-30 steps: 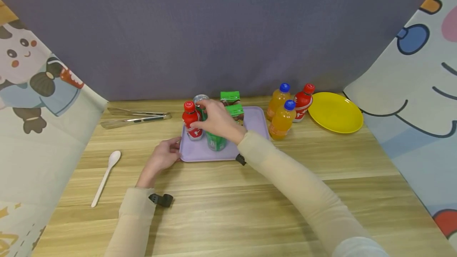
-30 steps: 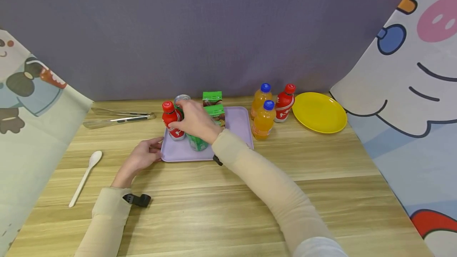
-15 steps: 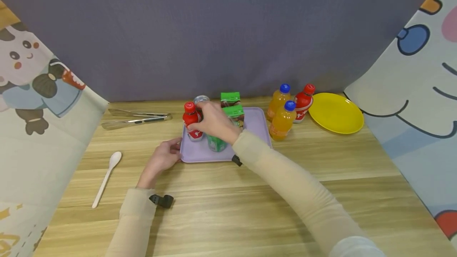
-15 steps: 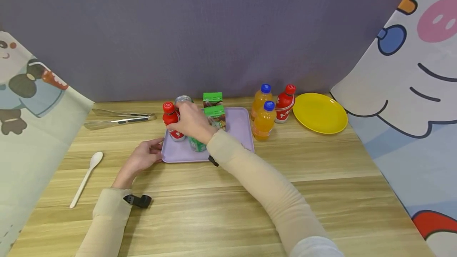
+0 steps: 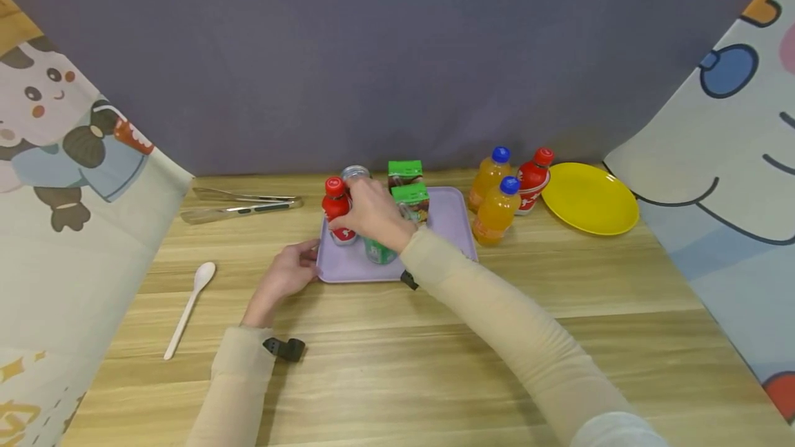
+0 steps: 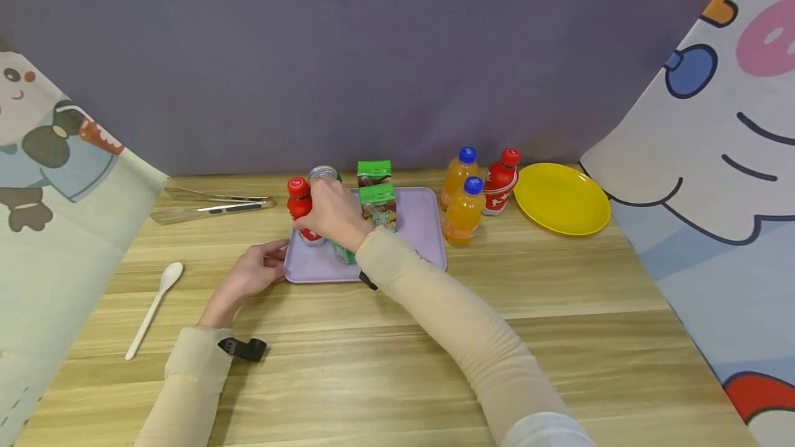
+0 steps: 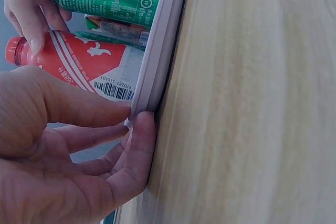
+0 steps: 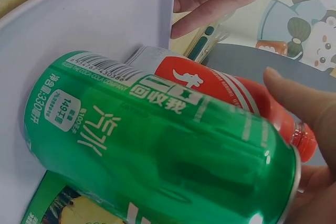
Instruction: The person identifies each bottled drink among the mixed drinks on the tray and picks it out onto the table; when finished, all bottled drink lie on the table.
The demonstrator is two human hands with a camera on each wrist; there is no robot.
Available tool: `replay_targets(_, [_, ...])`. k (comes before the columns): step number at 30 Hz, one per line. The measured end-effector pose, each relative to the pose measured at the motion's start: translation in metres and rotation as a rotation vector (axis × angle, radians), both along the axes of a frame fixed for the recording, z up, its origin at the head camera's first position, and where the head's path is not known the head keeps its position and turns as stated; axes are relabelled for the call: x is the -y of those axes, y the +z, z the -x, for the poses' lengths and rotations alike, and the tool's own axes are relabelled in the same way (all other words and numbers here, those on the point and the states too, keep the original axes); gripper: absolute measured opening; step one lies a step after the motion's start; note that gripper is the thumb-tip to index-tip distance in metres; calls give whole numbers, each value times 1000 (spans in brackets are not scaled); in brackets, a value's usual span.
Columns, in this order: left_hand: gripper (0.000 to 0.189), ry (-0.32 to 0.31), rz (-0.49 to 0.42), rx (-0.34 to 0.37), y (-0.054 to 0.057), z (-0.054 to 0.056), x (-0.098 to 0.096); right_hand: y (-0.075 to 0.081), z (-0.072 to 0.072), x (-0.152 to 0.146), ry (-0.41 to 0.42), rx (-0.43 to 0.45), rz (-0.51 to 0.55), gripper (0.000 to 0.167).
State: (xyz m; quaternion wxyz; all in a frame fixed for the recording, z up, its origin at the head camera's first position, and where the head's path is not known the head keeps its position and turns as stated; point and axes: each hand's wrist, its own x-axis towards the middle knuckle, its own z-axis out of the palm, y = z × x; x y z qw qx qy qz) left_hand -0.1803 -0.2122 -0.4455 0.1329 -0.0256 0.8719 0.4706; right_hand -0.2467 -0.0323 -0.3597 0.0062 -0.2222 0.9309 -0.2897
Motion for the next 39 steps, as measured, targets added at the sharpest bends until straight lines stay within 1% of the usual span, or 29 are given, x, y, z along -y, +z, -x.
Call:
replay_targets(7, [63,3,-7,-8,0,-1,0,-1,-1,2,-3,-30,-26,60])
replay_targets(16, [63,6,-3,-7,-2,-1,1,-3,1,0,-7,-15,-28,62])
replay_targets(26, [63,17,-26,-10,-3,0,1,-3,3,-1,21,-27,7,55])
replay_targets(34, [63,-9,-17,-16,-4,1,1,-6,3,-3,47,-14,55,53])
replay_targets(39, [64,-11,-7,-25,-3,1,2,-3,1,-2,51,-19,98,50])
